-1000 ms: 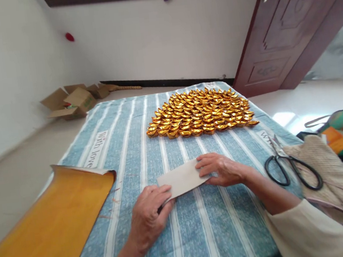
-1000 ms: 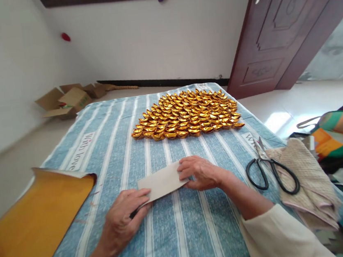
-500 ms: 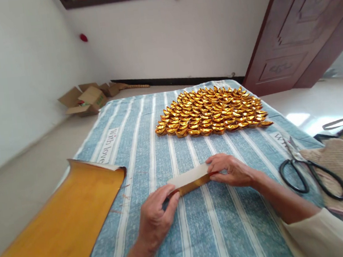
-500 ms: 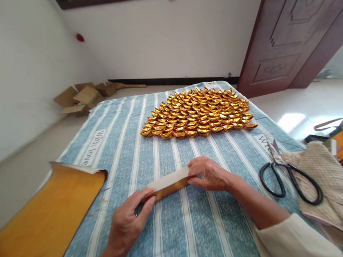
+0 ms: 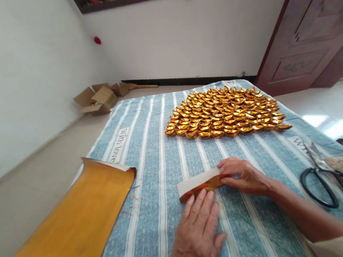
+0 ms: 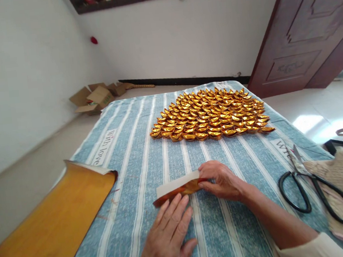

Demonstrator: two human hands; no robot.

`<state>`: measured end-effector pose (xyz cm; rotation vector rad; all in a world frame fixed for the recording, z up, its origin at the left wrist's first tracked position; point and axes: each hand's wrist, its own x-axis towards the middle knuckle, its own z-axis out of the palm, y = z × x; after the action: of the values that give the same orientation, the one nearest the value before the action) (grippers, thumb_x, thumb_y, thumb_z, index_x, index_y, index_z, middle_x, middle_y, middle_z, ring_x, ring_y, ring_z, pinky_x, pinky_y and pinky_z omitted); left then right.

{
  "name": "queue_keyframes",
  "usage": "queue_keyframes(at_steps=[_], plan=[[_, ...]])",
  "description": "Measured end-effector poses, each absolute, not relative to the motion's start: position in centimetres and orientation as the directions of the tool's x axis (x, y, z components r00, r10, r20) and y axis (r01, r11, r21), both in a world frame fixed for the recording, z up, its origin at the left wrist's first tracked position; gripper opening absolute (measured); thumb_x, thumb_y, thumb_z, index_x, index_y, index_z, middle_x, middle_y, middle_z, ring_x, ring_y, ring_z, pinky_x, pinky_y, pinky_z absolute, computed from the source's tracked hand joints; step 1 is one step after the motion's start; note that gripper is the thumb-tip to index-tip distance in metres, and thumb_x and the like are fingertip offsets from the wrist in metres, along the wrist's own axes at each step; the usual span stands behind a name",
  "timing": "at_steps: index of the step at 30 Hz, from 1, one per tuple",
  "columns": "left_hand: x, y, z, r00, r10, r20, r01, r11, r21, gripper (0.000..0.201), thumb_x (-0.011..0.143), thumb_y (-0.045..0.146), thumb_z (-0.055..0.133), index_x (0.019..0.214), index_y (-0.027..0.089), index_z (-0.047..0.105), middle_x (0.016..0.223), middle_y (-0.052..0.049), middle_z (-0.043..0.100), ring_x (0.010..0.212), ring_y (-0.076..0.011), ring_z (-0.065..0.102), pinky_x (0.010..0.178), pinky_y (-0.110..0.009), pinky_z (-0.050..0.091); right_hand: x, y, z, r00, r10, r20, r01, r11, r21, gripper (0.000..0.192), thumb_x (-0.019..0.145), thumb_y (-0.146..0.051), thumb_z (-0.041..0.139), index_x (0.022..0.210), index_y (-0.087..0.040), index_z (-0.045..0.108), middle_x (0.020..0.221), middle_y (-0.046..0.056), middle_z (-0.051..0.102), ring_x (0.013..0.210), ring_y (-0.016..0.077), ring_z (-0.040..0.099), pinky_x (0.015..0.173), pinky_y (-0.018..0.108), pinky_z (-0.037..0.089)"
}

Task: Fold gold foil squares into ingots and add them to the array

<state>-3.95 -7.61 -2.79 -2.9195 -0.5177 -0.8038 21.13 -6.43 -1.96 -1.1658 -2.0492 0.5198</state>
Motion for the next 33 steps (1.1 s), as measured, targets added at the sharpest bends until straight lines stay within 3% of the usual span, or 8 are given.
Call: queue_keyframes(at_steps=[3, 9, 15, 20, 24, 33], plan=[[-4.3, -7.2, -2.9, 0.860, 0.328, 0.390, 0.360, -0.933, -0.009, 0.050, 0.088, 0.033, 0.053, 0.129, 0.006, 0.050, 0.143, -0.020, 0.041, 0.135, -0.0355, 0.032, 0.100, -0.054, 0.042, 21.0, -6.5, -2.1, -0.318, 0.871, 0.374, 0.583, 0.491, -0.647, 0.016, 0.089, -0.023, 0.053, 0.083, -0.019, 0.068, 0.077, 0.002, 0.068, 0.091, 0.0171, 0.062, 0.089, 0.037, 0.046], [-4.5, -7.1, -3.2, 0.871, 0.361, 0.333, 0.380, -0.925, 0.009, 0.055, 0.087, 0.035, 0.054, 0.133, 0.007, 0.045, 0.146, -0.019, 0.036, 0.137, -0.0358, 0.029, 0.101, -0.058, 0.038, 20.8, -6.7, -2.5, -0.215, 0.909, 0.356, 0.605, 0.410, -0.683, 0.008, 0.086, -0.023, 0.059, 0.080, -0.020, 0.063, 0.080, 0.002, 0.068, 0.090, 0.0183, 0.062, 0.086, 0.036, 0.047], [-4.5, -7.0, -3.7, 0.866, 0.399, 0.301, 0.401, -0.914, 0.058, 0.057, 0.086, 0.036, 0.055, 0.134, 0.009, 0.045, 0.146, -0.019, 0.037, 0.136, -0.0358, 0.031, 0.103, -0.059, 0.034, 20.3, -6.9, -2.9, -0.133, 0.913, 0.386, 0.668, 0.370, -0.645, 0.006, 0.086, -0.024, 0.058, 0.089, -0.020, 0.061, 0.084, 0.003, 0.067, 0.083, 0.0172, 0.062, 0.078, 0.034, 0.051], [-4.5, -7.0, -3.9, 0.867, 0.400, 0.298, 0.407, -0.912, 0.041, 0.059, 0.085, 0.039, 0.056, 0.134, 0.008, 0.045, 0.147, -0.021, 0.034, 0.136, -0.0368, 0.030, 0.101, -0.060, 0.034, 19.8, -7.1, -3.3, -0.090, 0.830, 0.550, 0.785, 0.399, -0.474, 0.019, 0.086, -0.021, 0.057, 0.105, -0.019, 0.059, 0.096, 0.008, 0.066, 0.096, 0.0215, 0.061, 0.084, 0.039, 0.052], [-4.4, -7.0, -4.3, 0.855, 0.408, 0.320, 0.411, -0.910, 0.059, 0.059, 0.085, 0.038, 0.055, 0.133, 0.007, 0.044, 0.146, -0.021, 0.036, 0.136, -0.0365, 0.030, 0.102, -0.060, 0.033, 19.1, -7.4, -2.6, -0.190, 0.744, 0.641, 0.834, 0.467, -0.295, 0.016, 0.085, -0.014, 0.057, 0.101, -0.017, 0.061, 0.103, 0.010, 0.065, 0.110, 0.0254, 0.056, 0.093, 0.043, 0.048], [-4.3, -6.9, -3.8, 0.852, 0.434, 0.294, 0.416, -0.901, 0.124, 0.065, 0.083, 0.038, 0.057, 0.137, 0.007, 0.039, 0.144, -0.020, 0.039, 0.134, -0.0356, 0.033, 0.103, -0.060, 0.034, 16.9, -8.4, -2.8, -0.407, 0.744, 0.531, 0.798, 0.572, -0.190, 0.018, 0.090, -0.012, 0.046, 0.095, -0.014, 0.063, 0.101, 0.010, 0.066, 0.108, 0.0243, 0.056, 0.103, 0.046, 0.039]])
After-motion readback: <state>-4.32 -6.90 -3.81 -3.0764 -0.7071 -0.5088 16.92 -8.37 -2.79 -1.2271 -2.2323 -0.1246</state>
